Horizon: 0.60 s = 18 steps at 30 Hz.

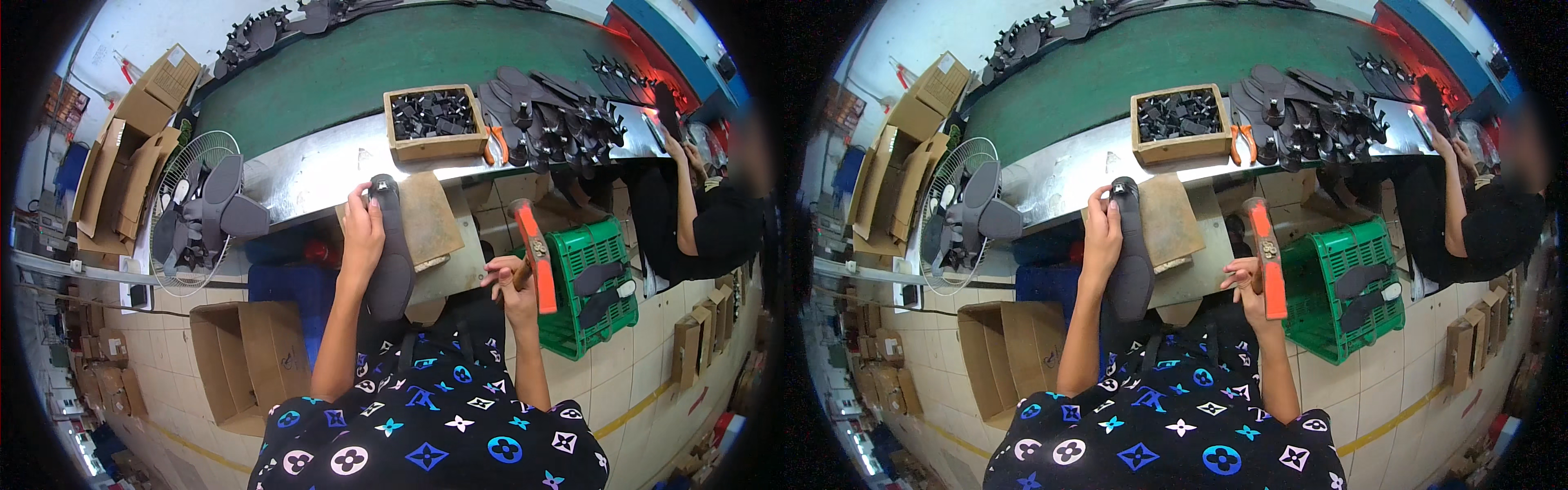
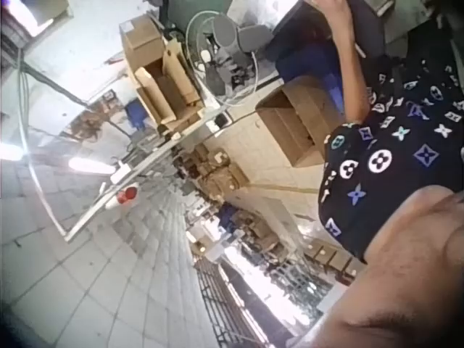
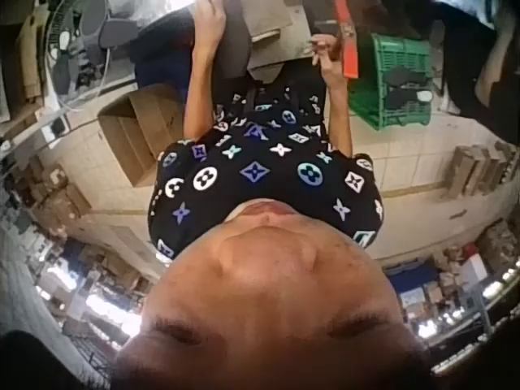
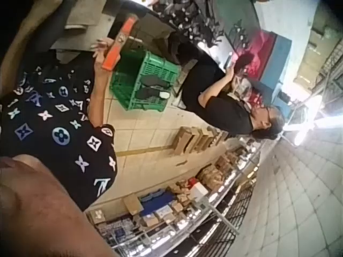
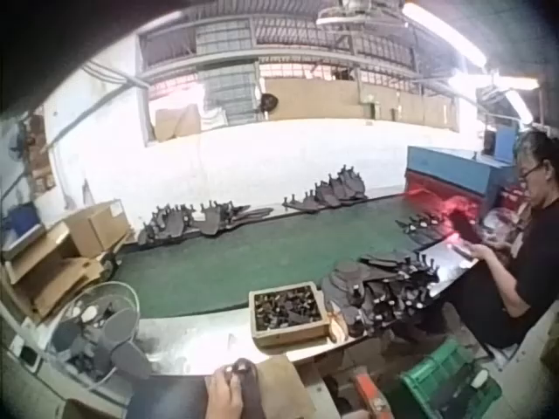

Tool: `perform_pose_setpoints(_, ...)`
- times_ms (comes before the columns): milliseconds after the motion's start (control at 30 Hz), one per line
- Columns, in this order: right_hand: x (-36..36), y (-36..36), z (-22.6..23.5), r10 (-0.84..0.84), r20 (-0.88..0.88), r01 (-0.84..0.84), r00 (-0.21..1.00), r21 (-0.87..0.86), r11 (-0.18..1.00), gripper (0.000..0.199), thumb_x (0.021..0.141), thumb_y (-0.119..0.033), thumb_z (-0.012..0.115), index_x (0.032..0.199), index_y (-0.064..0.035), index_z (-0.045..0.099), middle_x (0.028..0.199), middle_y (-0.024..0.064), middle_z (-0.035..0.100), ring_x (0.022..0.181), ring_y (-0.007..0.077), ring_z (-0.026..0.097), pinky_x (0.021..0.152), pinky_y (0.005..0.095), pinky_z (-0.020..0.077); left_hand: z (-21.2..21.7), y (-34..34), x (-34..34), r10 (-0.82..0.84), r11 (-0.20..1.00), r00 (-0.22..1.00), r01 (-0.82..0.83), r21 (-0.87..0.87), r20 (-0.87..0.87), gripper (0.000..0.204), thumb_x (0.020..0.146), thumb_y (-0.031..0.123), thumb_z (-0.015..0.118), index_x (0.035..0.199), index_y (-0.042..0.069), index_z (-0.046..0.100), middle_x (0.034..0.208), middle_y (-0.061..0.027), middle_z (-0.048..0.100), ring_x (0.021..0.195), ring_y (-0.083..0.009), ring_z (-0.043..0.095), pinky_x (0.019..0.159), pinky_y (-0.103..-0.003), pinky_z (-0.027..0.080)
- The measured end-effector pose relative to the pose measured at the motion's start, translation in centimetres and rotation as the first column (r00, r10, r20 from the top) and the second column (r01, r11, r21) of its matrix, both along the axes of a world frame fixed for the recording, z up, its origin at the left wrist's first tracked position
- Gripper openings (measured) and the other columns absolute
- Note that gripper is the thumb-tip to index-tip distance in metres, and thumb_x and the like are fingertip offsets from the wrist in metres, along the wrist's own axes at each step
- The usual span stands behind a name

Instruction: The recorder is assembling and hammering small components onto shoe soles in a manufacturing environment.

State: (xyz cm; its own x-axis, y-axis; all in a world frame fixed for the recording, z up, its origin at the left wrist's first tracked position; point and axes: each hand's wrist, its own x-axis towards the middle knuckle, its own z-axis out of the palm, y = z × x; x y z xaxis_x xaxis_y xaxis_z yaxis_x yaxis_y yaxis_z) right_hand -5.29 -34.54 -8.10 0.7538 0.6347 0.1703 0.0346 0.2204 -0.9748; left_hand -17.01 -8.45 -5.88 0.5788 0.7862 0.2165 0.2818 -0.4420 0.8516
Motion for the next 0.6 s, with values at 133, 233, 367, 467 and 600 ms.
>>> perform_pose_setpoints(133, -0.1, 0.4, -0.9, -0.005, 0.027, 0.005, 1.0, 0.001, 1.0, 0.03, 0.102, -0.028, 0.056, 0.093, -0.0001, 0.061, 0.089, 0.0102, 0.065, 0.063, 0.0127, 0.062, 0.05, 0.0231, 0.0429, 0.2, -2.2, -0.5, 0.018, 0.999, 0.995, -0.022, 0.043, 0.094, 0.035, 0.1, 0.014, 0.048, 0.131, -0.003, 0.047, 0.112, -0.0257, 0.059, 0.102, -0.0395, 0.058, 0.091, -0.044, 0.044)
perform_pose_setpoints(233, -0.1, 0.0, -0.1, -0.057, 0.085, 0.054, 0.995, 0.041, 0.998, 0.032, 0.102, -0.03, 0.057, 0.09, 0.0003, 0.06, 0.084, 0.0089, 0.062, 0.057, 0.0119, 0.056, 0.05, 0.0229, 0.0415, 2.5, -5.1, -0.9, 0.216, 0.972, 0.947, -0.185, 0.146, -0.239, 0.045, 0.095, 0.016, 0.057, 0.135, -0.001, 0.046, 0.123, -0.0203, 0.055, 0.12, -0.0327, 0.049, 0.104, -0.046, 0.031)
perform_pose_setpoints(367, 0.1, -0.7, 1.4, -0.098, 0.078, 0.099, 0.992, -0.013, 0.995, 0.032, 0.101, -0.03, 0.059, 0.083, -0.0025, 0.061, 0.068, 0.0029, 0.053, 0.053, 0.0083, 0.049, 0.048, 0.0227, 0.0359, 0.6, -4.0, -0.4, 0.363, 0.874, 0.908, -0.252, 0.416, -0.212, 0.055, 0.091, 0.018, 0.062, 0.139, 0.001, 0.043, 0.136, -0.0199, 0.046, 0.13, -0.0342, 0.039, 0.108, -0.052, 0.025)
perform_pose_setpoints(467, 0.5, -1.6, 1.8, -0.165, 0.104, 0.154, 0.981, 0.104, 0.983, 0.019, 0.1, -0.015, 0.054, 0.089, 0.0003, 0.057, 0.062, -0.0008, 0.044, 0.046, 0.0053, 0.037, 0.045, 0.022, 0.0303, 1.4, -2.9, 0.8, 0.239, 0.87, 0.959, -0.14, 0.473, -0.156, 0.054, 0.089, 0.015, 0.063, 0.138, 0.002, 0.046, 0.138, -0.0185, 0.048, 0.129, -0.0353, 0.042, 0.107, -0.049, 0.031)
perform_pose_setpoints(600, 1.3, -3.3, 3.6, -0.174, 0.073, 0.162, 0.982, 0.146, 0.976, 0.011, 0.098, -0.007, 0.049, 0.096, 0.0015, 0.054, 0.06, -0.0024, 0.042, 0.046, 0.0032, 0.034, 0.045, 0.0213, 0.0255, 5.7, 1.7, 6.3, -0.097, 0.913, 0.993, 0.063, 0.404, 0.065, 0.031, 0.09, 0.009, 0.061, 0.12, 0.0, 0.06, 0.113, -0.0154, 0.064, 0.108, -0.0308, 0.058, 0.092, -0.04, 0.046)
